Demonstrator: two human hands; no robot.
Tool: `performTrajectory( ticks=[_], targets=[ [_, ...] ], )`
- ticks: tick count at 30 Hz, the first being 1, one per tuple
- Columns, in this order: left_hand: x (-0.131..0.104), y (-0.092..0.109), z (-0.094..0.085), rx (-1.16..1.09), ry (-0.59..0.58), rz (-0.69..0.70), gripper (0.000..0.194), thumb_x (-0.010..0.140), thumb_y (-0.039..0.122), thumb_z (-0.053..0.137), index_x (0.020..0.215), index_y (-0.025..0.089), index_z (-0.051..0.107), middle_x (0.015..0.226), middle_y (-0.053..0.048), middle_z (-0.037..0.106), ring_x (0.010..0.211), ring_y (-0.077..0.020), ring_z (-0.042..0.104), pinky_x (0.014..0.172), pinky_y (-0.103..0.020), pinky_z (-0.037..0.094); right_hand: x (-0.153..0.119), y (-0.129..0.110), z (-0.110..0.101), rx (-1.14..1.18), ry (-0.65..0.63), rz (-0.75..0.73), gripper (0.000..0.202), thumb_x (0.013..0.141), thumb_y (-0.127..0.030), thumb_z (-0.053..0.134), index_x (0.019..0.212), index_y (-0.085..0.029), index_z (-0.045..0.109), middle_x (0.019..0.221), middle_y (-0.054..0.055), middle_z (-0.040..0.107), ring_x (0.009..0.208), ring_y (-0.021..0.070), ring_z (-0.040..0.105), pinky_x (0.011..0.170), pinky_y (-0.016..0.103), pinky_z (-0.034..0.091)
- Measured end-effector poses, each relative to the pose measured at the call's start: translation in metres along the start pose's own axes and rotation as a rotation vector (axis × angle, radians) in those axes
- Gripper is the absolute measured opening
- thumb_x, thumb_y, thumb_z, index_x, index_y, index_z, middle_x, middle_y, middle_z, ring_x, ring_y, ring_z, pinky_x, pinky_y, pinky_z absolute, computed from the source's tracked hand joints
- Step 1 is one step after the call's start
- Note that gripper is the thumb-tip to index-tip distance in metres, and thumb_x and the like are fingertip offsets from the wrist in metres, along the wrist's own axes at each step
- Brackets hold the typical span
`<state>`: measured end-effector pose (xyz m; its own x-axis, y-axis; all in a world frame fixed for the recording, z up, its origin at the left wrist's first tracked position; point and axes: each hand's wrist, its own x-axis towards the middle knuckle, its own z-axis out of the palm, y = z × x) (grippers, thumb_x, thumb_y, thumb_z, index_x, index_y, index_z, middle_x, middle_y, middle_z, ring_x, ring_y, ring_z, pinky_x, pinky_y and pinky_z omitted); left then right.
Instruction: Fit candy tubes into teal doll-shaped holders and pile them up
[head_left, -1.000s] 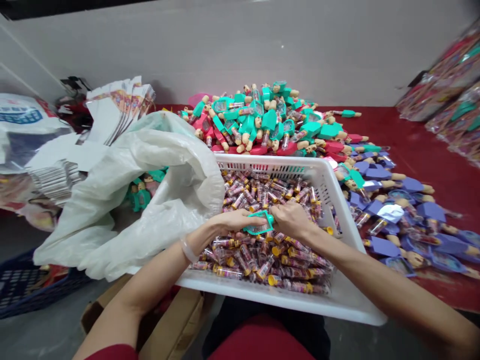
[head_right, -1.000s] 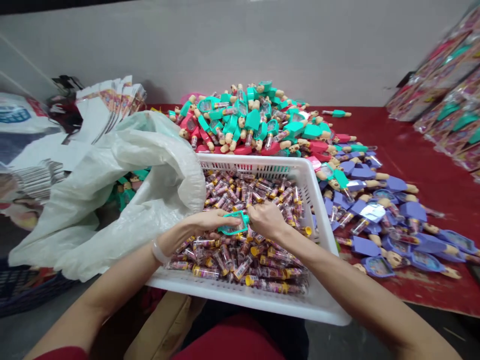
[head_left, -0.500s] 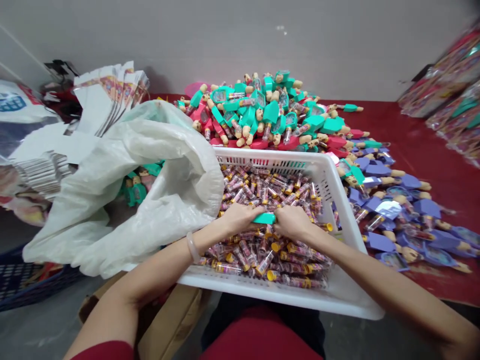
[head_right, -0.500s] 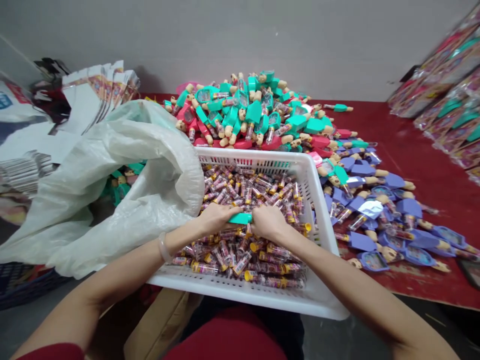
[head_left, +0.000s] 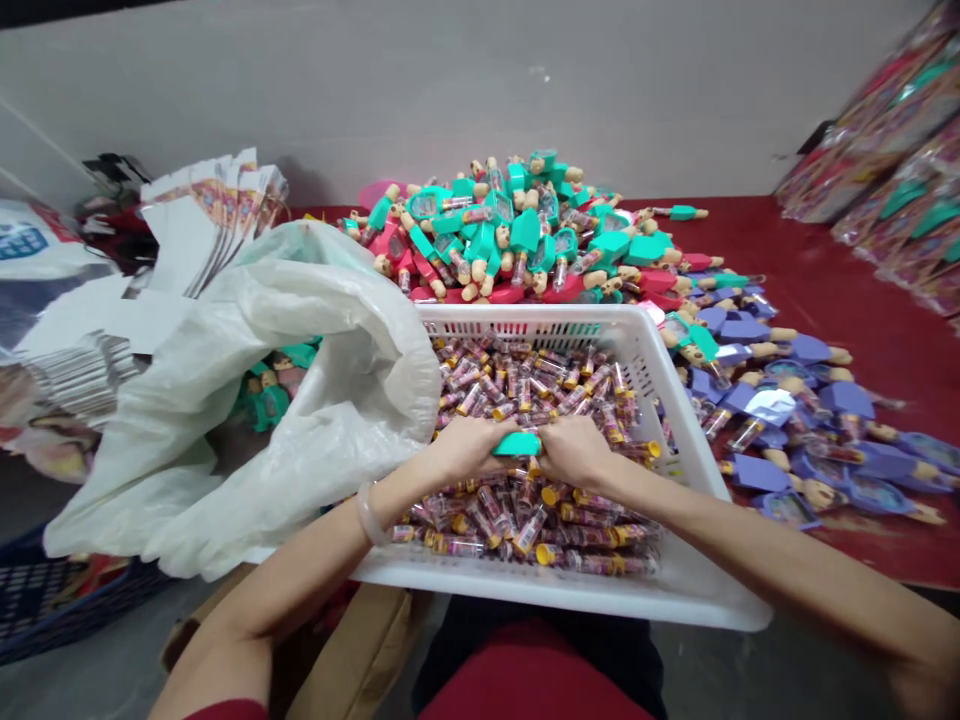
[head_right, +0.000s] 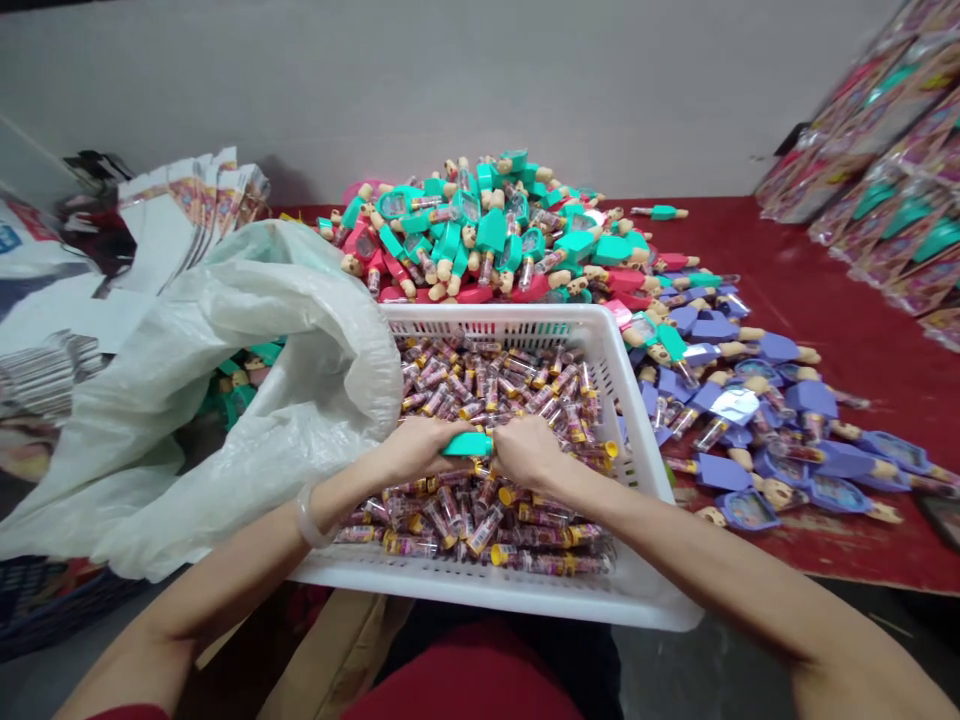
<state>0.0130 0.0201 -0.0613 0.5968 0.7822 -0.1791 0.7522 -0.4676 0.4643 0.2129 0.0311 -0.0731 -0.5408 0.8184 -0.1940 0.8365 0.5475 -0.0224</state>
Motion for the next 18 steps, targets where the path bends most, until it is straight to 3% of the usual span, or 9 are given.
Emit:
performTrajectory(
  ticks=[3,6,8,11,13,16,18],
  targets=[
    [0.001,0.000,0.002,0.380,0.053,0.095,0.044,0.088,0.039,0.058,0.130,0.027,0.055,0.098,-0.009,0.068,0.085,-0.0238,0.067,0.070,-0.028,0.046,0.003,-0.001,0.002,0.133,-0.148,0.133,0.026,0.076,-0.031,0.055,0.085,-0.015,0.073,0.080,0.014,0.072,0.068,0.0245,0.065,0.057,0.029,0.038],
    [0.005,-0.006,0.001,0.431,0.112,0.127,0.044,0.088,0.024,0.054,0.131,0.031,0.053,0.102,-0.008,0.067,0.088,-0.0229,0.066,0.069,-0.027,0.044,0.014,0.005,0.000,0.329,-0.293,0.129,0.022,0.076,-0.032,0.056,0.080,-0.016,0.070,0.074,0.008,0.070,0.062,0.0196,0.062,0.052,0.025,0.034],
    [0.007,-0.013,0.000,0.294,0.104,0.054,0.039,0.085,0.029,0.058,0.125,0.029,0.057,0.099,-0.006,0.068,0.086,-0.0230,0.065,0.067,-0.026,0.042,0.018,0.010,-0.003,0.373,-0.265,0.050,0.019,0.076,-0.032,0.058,0.083,-0.017,0.069,0.074,0.005,0.069,0.064,0.0185,0.062,0.054,0.024,0.035],
    [0.007,-0.024,-0.004,-0.143,-0.015,-0.056,0.035,0.078,0.045,0.066,0.103,0.021,0.064,0.086,-0.001,0.067,0.077,-0.0192,0.061,0.064,-0.023,0.040,0.016,0.016,-0.006,0.278,-0.016,-0.104,0.023,0.078,-0.030,0.061,0.097,-0.017,0.067,0.087,0.007,0.070,0.083,0.0215,0.063,0.067,0.026,0.040],
    [0.006,-0.029,-0.007,-0.413,-0.104,-0.062,0.035,0.076,0.048,0.068,0.090,0.017,0.063,0.076,0.002,0.062,0.070,-0.0146,0.056,0.062,-0.021,0.039,0.011,0.019,-0.006,0.260,0.088,-0.197,0.027,0.085,-0.030,0.058,0.107,-0.016,0.064,0.098,0.010,0.070,0.091,0.0221,0.062,0.074,0.027,0.041],
    [0.001,-0.026,-0.013,-0.579,-0.118,-0.057,0.035,0.072,0.046,0.072,0.085,0.015,0.061,0.071,0.004,0.056,0.065,-0.0113,0.049,0.061,-0.020,0.036,0.002,0.022,-0.008,0.334,0.118,-0.263,0.029,0.091,-0.033,0.053,0.115,-0.017,0.061,0.104,0.010,0.069,0.089,0.0208,0.064,0.075,0.028,0.043],
    [-0.003,-0.017,-0.019,-0.631,-0.070,-0.065,0.037,0.071,0.046,0.073,0.089,0.015,0.062,0.073,0.003,0.056,0.065,-0.0109,0.048,0.061,-0.021,0.035,-0.003,0.023,-0.014,0.447,0.144,-0.266,0.029,0.093,-0.036,0.052,0.111,-0.017,0.062,0.097,0.008,0.070,0.081,0.0193,0.063,0.071,0.028,0.043]
  ],
)
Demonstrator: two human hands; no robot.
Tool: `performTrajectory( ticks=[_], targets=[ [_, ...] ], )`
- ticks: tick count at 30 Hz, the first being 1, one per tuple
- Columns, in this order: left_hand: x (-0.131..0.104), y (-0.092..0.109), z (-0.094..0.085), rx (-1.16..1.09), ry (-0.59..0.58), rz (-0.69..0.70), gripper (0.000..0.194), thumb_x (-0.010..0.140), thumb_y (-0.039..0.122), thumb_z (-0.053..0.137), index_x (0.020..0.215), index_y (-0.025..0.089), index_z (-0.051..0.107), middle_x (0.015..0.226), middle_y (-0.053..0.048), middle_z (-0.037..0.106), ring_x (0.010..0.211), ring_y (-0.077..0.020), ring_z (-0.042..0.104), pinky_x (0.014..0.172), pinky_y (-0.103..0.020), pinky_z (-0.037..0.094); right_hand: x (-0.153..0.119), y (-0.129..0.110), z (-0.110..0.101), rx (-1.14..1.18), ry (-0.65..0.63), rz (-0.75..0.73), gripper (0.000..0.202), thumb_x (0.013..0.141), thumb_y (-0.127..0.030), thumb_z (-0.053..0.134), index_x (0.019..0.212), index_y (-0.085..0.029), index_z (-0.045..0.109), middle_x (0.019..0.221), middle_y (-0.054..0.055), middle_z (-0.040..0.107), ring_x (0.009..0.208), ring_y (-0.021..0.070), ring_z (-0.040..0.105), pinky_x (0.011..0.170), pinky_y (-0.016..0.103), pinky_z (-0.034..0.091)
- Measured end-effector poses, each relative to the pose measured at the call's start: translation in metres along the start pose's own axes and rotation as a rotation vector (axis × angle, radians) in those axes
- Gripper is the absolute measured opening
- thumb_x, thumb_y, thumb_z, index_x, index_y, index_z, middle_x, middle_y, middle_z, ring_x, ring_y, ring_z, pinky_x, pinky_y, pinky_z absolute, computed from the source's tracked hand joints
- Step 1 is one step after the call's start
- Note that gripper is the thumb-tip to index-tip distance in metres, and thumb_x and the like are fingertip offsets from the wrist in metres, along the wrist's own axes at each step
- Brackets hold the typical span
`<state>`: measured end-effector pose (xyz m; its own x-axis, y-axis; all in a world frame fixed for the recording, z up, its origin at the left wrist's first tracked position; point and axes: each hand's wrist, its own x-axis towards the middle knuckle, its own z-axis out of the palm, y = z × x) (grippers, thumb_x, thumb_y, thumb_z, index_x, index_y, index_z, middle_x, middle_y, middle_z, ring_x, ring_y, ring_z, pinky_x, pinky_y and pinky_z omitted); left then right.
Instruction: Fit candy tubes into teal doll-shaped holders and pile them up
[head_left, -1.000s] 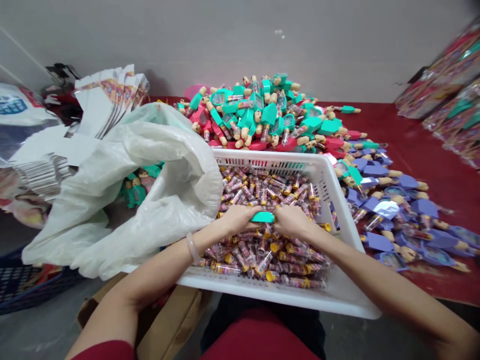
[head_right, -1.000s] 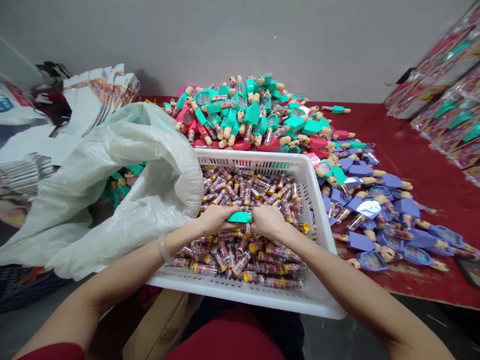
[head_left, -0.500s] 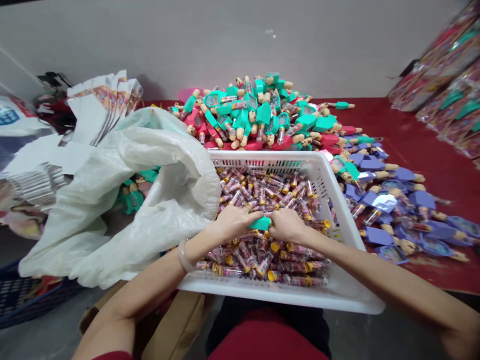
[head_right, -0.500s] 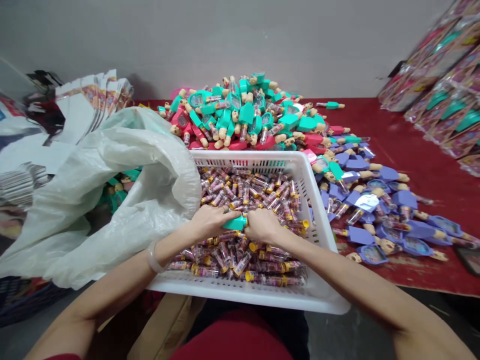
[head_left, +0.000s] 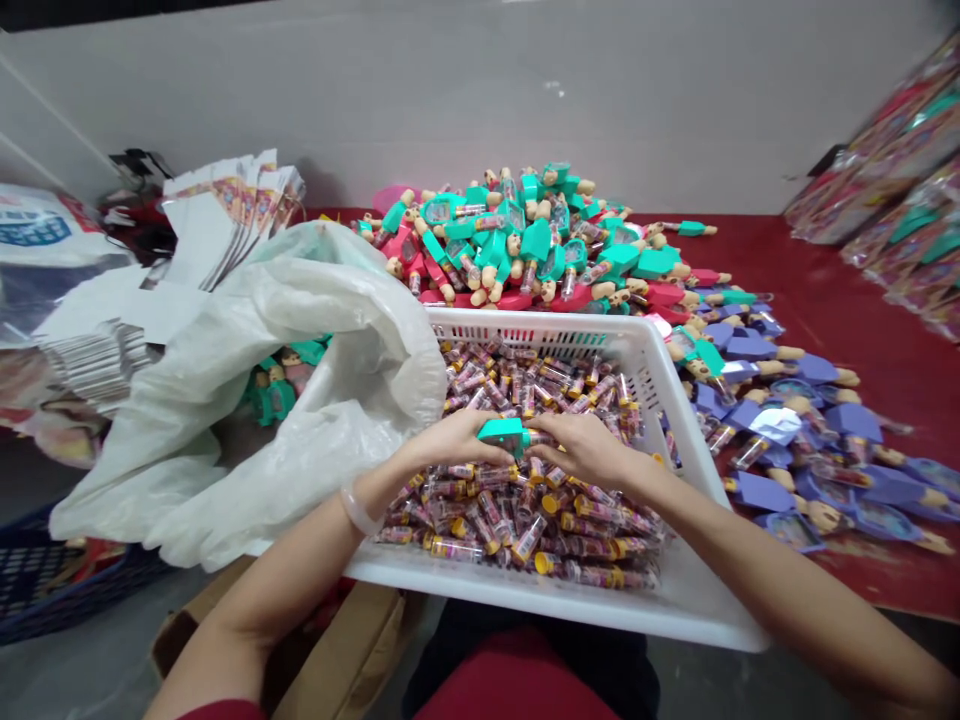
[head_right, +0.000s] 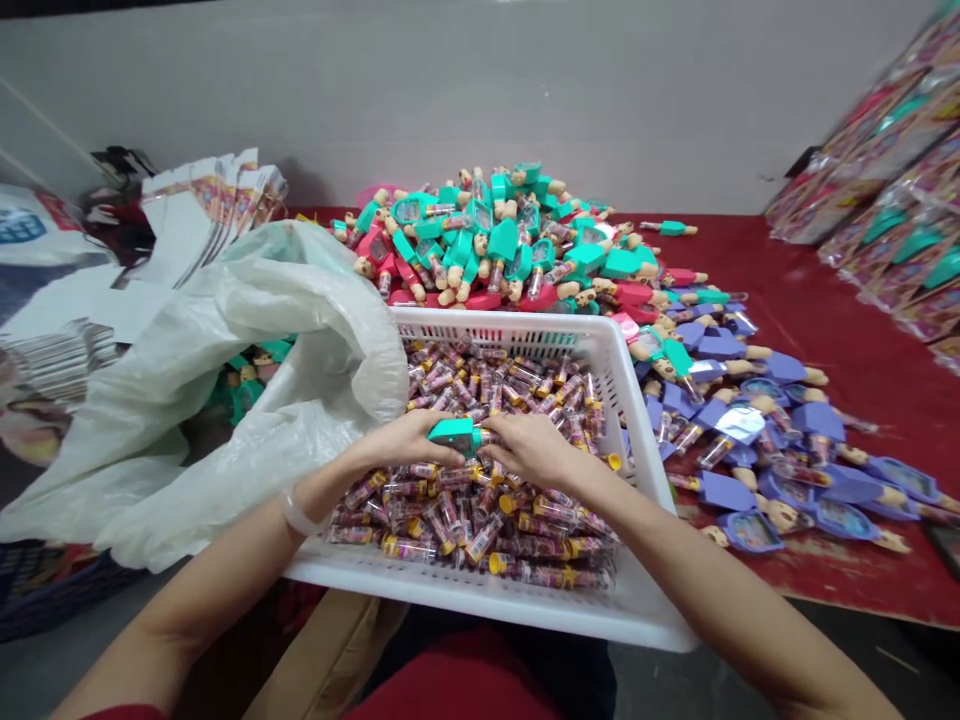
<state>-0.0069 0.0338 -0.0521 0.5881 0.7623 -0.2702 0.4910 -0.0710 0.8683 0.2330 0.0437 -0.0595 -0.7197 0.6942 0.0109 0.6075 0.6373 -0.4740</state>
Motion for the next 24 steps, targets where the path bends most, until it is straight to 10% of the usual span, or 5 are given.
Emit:
performTrajectory(
  ticks=[6,14,24],
  targets=[
    [-0.010,0.026,-0.001,-0.133,0.084,0.028,0.042,0.073,0.050,0.071,0.093,0.015,0.062,0.071,0.003,0.051,0.062,-0.0089,0.043,0.057,-0.021,0.033,-0.003,-0.010,-0.022,0.449,0.157,-0.007,0.027,0.094,-0.043,0.052,0.098,-0.018,0.061,0.090,0.003,0.066,0.080,0.0153,0.059,0.071,0.025,0.044],
    [-0.016,0.020,-0.002,0.168,0.164,0.005,0.045,0.078,0.057,0.063,0.097,0.019,0.049,0.080,0.002,0.052,0.071,-0.0137,0.049,0.062,-0.024,0.035,-0.003,-0.002,-0.005,0.155,0.226,-0.097,0.025,0.095,-0.037,0.050,0.106,-0.015,0.057,0.082,0.004,0.066,0.067,0.0147,0.058,0.062,0.026,0.041],
    [-0.018,0.001,0.018,-0.003,-0.277,-0.103,0.045,0.073,0.058,0.068,0.092,0.018,0.059,0.086,0.000,0.057,0.073,-0.0137,0.050,0.062,-0.023,0.036,-0.037,-0.006,0.035,-0.448,0.152,-0.464,0.027,0.099,-0.031,0.041,0.091,-0.012,0.059,0.067,0.005,0.064,0.057,0.0161,0.056,0.060,0.032,0.037]
  ],
)
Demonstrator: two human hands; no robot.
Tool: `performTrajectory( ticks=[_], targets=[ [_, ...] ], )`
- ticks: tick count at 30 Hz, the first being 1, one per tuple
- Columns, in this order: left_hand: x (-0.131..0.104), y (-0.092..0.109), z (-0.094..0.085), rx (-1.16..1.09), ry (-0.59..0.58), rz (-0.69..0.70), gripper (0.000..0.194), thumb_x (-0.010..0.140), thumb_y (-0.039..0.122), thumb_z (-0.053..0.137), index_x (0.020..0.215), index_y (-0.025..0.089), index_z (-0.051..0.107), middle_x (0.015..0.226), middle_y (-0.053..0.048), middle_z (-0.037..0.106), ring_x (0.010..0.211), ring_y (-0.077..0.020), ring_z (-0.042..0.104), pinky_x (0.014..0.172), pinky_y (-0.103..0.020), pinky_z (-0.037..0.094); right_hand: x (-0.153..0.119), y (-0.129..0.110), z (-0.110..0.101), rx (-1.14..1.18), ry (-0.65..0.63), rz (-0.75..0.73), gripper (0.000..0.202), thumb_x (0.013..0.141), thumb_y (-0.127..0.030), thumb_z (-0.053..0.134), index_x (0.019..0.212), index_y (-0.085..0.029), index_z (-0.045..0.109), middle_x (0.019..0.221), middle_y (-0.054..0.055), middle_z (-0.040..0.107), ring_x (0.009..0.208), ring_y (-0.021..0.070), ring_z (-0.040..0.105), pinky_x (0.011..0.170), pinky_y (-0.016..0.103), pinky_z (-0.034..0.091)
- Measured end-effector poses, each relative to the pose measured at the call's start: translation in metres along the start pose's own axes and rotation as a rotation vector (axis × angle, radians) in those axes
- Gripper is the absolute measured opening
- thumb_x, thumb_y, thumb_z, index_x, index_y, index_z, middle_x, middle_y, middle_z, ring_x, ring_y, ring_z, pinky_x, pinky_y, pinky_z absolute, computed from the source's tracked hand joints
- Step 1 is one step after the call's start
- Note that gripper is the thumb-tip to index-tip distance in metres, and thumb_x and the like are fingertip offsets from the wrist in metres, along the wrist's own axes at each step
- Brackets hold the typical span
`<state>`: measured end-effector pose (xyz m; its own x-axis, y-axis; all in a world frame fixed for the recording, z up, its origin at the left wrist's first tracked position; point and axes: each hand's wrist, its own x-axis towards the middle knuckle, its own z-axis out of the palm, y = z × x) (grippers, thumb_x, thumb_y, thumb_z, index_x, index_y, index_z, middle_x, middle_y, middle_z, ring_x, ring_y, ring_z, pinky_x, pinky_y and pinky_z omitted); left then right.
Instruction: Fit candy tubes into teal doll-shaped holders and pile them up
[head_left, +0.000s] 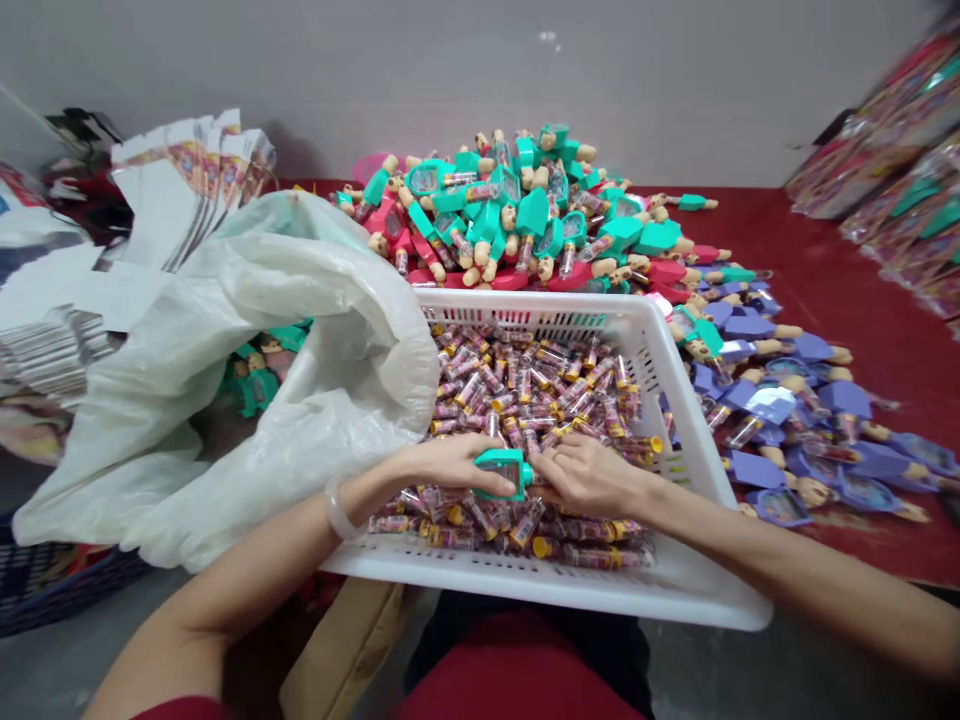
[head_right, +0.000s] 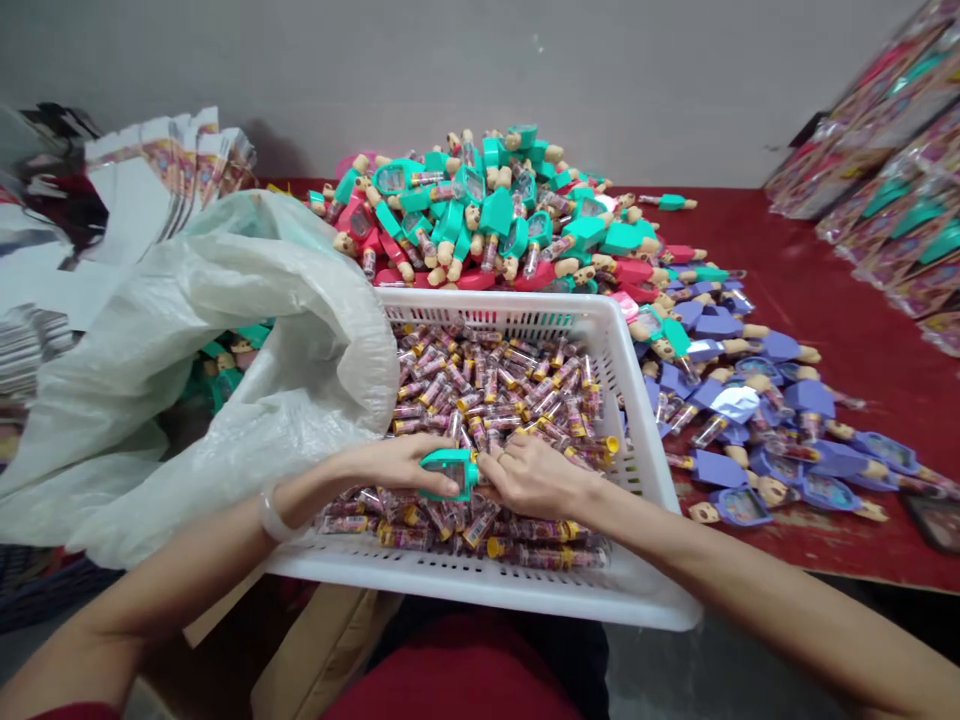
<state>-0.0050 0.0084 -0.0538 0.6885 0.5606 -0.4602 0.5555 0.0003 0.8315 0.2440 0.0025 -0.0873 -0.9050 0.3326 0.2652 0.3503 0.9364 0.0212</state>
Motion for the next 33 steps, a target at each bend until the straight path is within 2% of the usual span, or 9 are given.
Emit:
performTrajectory(
  ticks=[3,5,8,11,16,20,26,30,33],
  targets=[
    [0.000,-0.007,0.012,-0.273,-0.126,-0.139,0.045,0.073,0.057,0.068,0.096,0.019,0.061,0.079,0.001,0.057,0.060,-0.0098,0.046,0.052,-0.022,0.031,-0.003,-0.014,0.009,0.025,-0.169,0.056,0.016,0.094,-0.017,0.044,0.090,-0.013,0.059,0.066,0.006,0.064,0.057,0.0160,0.056,0.058,0.031,0.036],
    [0.001,-0.008,0.019,-0.444,-0.154,-0.235,0.044,0.074,0.057,0.068,0.095,0.019,0.060,0.070,0.003,0.054,0.049,-0.0069,0.039,0.045,-0.022,0.025,0.001,-0.020,0.012,0.026,-0.328,0.217,0.018,0.085,-0.008,0.046,0.094,-0.012,0.060,0.068,0.008,0.067,0.058,0.0171,0.059,0.056,0.030,0.036],
    [0.004,-0.007,0.023,-0.594,-0.164,-0.305,0.042,0.073,0.057,0.069,0.090,0.020,0.057,0.061,0.005,0.050,0.039,-0.0047,0.031,0.039,-0.023,0.020,0.013,-0.019,0.010,0.057,-0.517,0.471,0.021,0.079,-0.014,0.053,0.098,-0.013,0.063,0.077,0.012,0.072,0.063,0.0203,0.063,0.055,0.030,0.035],
    [0.006,-0.003,0.024,-0.692,-0.187,-0.314,0.041,0.074,0.057,0.069,0.087,0.020,0.055,0.056,0.006,0.048,0.036,-0.0045,0.030,0.037,-0.022,0.018,0.022,-0.016,0.003,0.091,-0.529,0.513,0.017,0.079,-0.020,0.056,0.090,-0.013,0.066,0.081,0.014,0.073,0.069,0.0228,0.066,0.057,0.031,0.036],
    [-0.003,0.008,0.026,-0.719,-0.326,-0.338,0.042,0.075,0.057,0.067,0.086,0.018,0.058,0.063,0.002,0.056,0.034,-0.0041,0.031,0.033,-0.021,0.017,0.018,-0.027,-0.012,0.065,-0.397,0.409,0.015,0.079,-0.011,0.051,0.077,-0.013,0.065,0.070,0.012,0.070,0.061,0.0230,0.064,0.057,0.033,0.035],
    [-0.012,0.018,0.031,-0.593,-0.281,-0.341,0.046,0.075,0.062,0.064,0.092,0.020,0.054,0.060,0.006,0.049,0.035,-0.0049,0.031,0.034,-0.020,0.020,0.015,-0.037,-0.022,0.078,-0.389,0.438,0.014,0.077,-0.011,0.052,0.075,-0.014,0.066,0.068,0.012,0.070,0.060,0.0239,0.064,0.056,0.033,0.035],
    [-0.014,0.020,0.052,0.053,0.122,-0.055,0.033,0.086,0.051,0.057,0.098,0.020,0.054,0.081,-0.002,0.062,0.069,-0.0160,0.057,0.061,-0.025,0.042,0.018,-0.033,-0.018,0.248,-0.649,0.532,0.013,0.075,-0.021,0.059,0.080,-0.015,0.069,0.074,0.014,0.072,0.063,0.0253,0.067,0.052,0.030,0.035],
    [-0.003,0.002,0.057,0.566,0.124,0.002,0.035,0.091,0.042,0.048,0.116,0.020,0.051,0.090,-0.010,0.067,0.074,-0.0244,0.063,0.064,-0.030,0.043,0.023,-0.022,-0.001,0.469,-0.806,0.629,0.010,0.070,-0.023,0.060,0.070,-0.018,0.068,0.070,0.010,0.071,0.060,0.0220,0.065,0.047,0.027,0.033],
    [0.006,-0.009,0.043,0.595,0.187,-0.015,0.038,0.088,0.043,0.053,0.119,0.021,0.052,0.091,-0.009,0.068,0.077,-0.0245,0.064,0.066,-0.029,0.043,0.029,-0.008,0.008,0.519,-0.773,0.639,0.013,0.074,-0.026,0.059,0.075,-0.018,0.068,0.072,0.008,0.071,0.062,0.0211,0.064,0.049,0.026,0.036]
  ],
)
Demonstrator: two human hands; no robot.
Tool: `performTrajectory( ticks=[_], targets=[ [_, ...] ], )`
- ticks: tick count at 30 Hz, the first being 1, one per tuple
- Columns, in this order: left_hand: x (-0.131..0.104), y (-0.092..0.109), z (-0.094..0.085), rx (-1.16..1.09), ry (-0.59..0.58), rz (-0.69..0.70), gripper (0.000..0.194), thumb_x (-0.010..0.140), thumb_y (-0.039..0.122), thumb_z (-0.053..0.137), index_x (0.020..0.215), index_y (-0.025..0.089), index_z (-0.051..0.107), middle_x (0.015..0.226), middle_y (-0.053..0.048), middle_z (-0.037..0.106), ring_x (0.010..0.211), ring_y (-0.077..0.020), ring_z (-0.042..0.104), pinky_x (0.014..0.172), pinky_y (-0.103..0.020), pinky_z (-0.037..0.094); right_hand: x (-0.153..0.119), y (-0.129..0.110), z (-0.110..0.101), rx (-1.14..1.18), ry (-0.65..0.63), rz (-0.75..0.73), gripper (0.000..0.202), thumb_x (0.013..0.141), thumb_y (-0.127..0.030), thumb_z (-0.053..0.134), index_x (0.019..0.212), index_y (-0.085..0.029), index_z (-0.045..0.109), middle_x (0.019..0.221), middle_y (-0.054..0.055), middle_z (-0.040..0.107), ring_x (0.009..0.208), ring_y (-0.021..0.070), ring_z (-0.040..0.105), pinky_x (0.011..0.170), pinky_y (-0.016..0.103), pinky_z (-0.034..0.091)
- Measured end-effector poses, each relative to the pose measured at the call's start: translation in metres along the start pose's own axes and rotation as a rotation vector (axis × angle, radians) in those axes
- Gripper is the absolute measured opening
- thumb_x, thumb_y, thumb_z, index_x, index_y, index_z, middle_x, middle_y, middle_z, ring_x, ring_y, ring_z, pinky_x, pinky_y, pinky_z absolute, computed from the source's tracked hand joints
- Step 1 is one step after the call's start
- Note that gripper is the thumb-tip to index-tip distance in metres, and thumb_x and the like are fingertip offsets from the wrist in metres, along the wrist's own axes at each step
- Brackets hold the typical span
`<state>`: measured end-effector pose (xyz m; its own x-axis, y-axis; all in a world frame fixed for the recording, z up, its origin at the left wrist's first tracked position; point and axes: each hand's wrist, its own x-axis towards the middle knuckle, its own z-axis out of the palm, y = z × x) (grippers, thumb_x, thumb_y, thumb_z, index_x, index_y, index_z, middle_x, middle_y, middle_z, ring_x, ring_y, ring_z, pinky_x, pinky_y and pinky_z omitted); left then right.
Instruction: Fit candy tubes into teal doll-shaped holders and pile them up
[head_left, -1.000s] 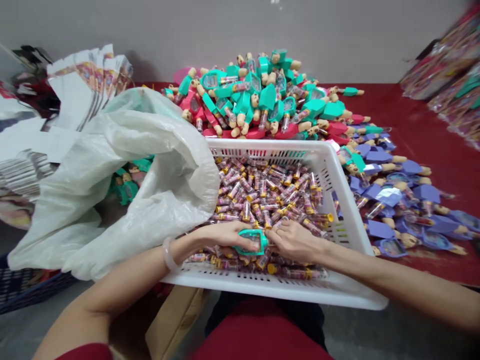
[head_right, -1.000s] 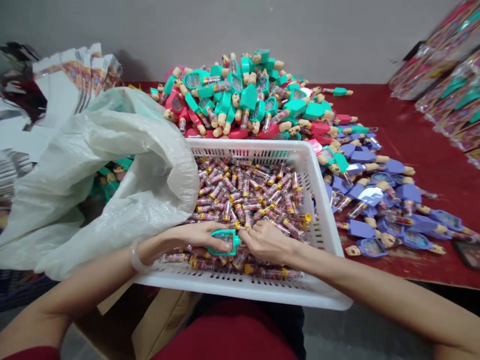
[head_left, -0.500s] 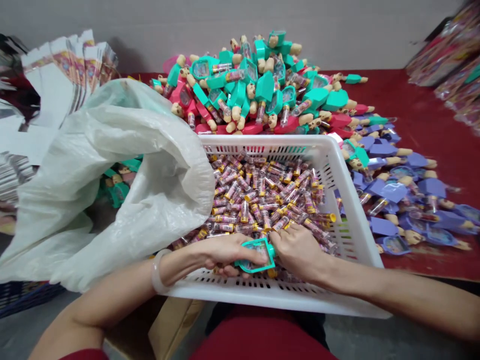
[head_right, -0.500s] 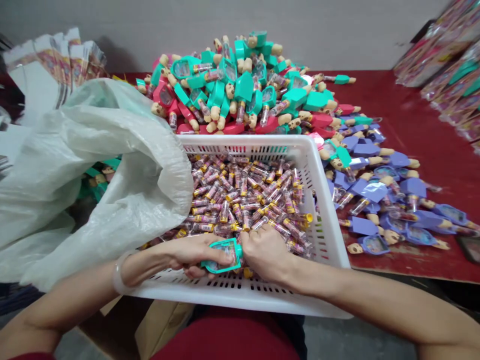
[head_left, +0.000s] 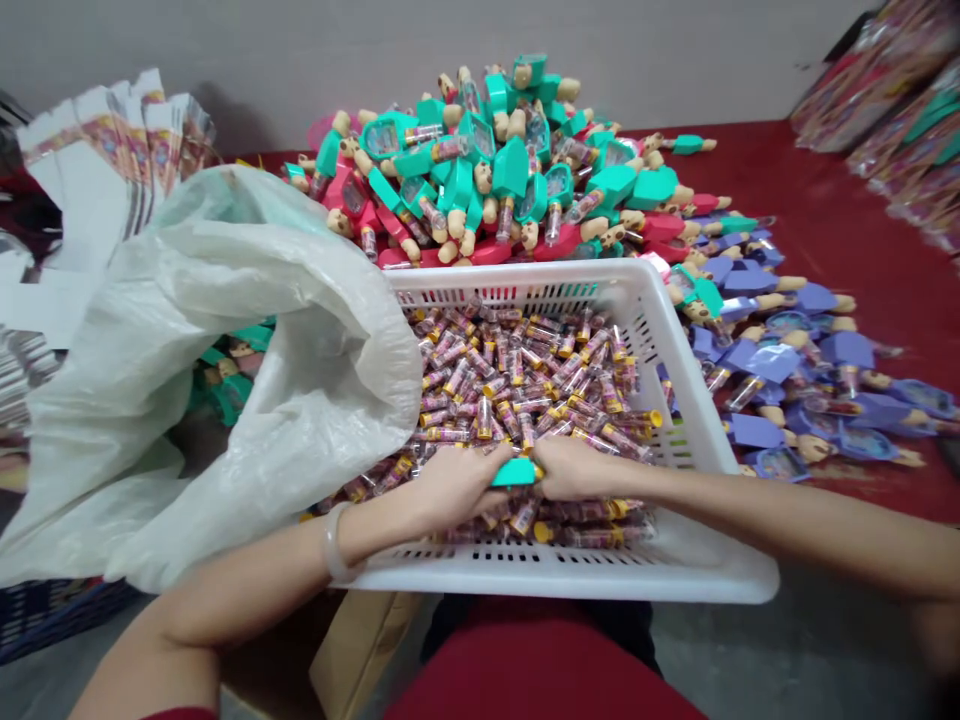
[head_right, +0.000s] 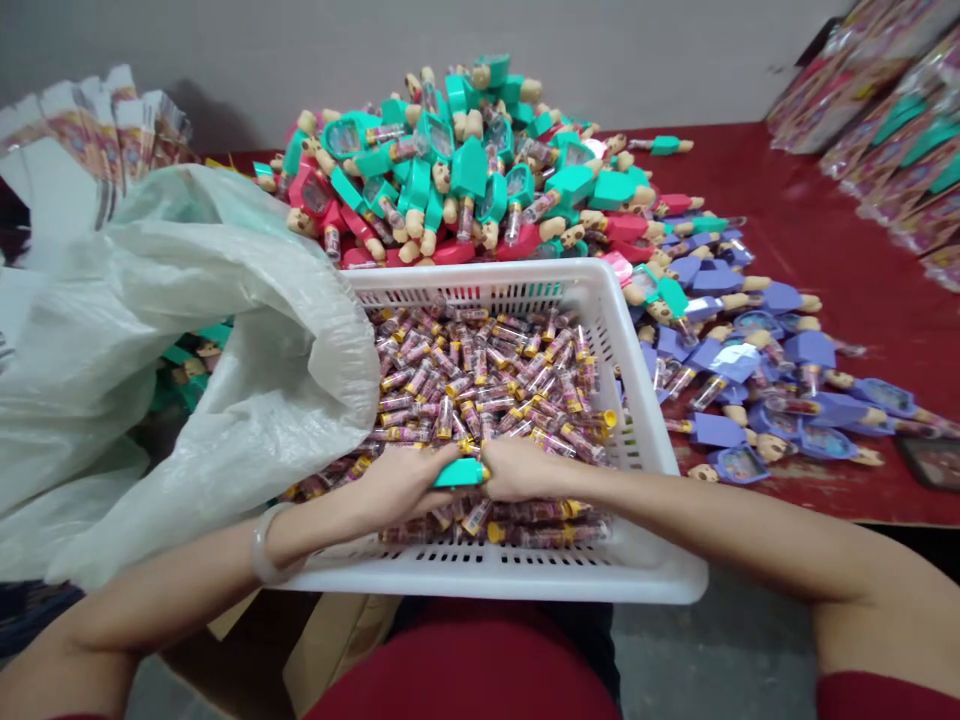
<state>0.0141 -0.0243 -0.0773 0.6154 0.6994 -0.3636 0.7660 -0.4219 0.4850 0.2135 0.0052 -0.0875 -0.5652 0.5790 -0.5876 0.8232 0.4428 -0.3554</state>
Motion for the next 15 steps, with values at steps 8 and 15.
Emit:
performTrajectory(
  ticks=[8,15],
  targets=[
    [0.006,-0.029,-0.040,-0.910,-0.340,-0.185,0.044,0.077,0.059,0.062,0.083,0.016,0.059,0.063,0.002,0.053,0.044,-0.0072,0.036,0.044,-0.023,0.027,-0.008,0.009,-0.013,-0.304,0.579,-0.407,0.026,0.093,-0.027,0.049,0.109,-0.010,0.061,0.100,0.014,0.068,0.092,0.0235,0.062,0.078,0.034,0.043],
    [0.003,-0.015,-0.030,-0.451,0.012,0.001,0.042,0.080,0.057,0.062,0.096,0.018,0.060,0.080,0.000,0.061,0.068,-0.0134,0.054,0.061,-0.022,0.037,-0.024,0.011,-0.013,-0.188,0.445,-0.429,0.028,0.096,-0.029,0.044,0.107,-0.009,0.060,0.086,0.011,0.067,0.069,0.0178,0.057,0.062,0.029,0.036]
  ],
)
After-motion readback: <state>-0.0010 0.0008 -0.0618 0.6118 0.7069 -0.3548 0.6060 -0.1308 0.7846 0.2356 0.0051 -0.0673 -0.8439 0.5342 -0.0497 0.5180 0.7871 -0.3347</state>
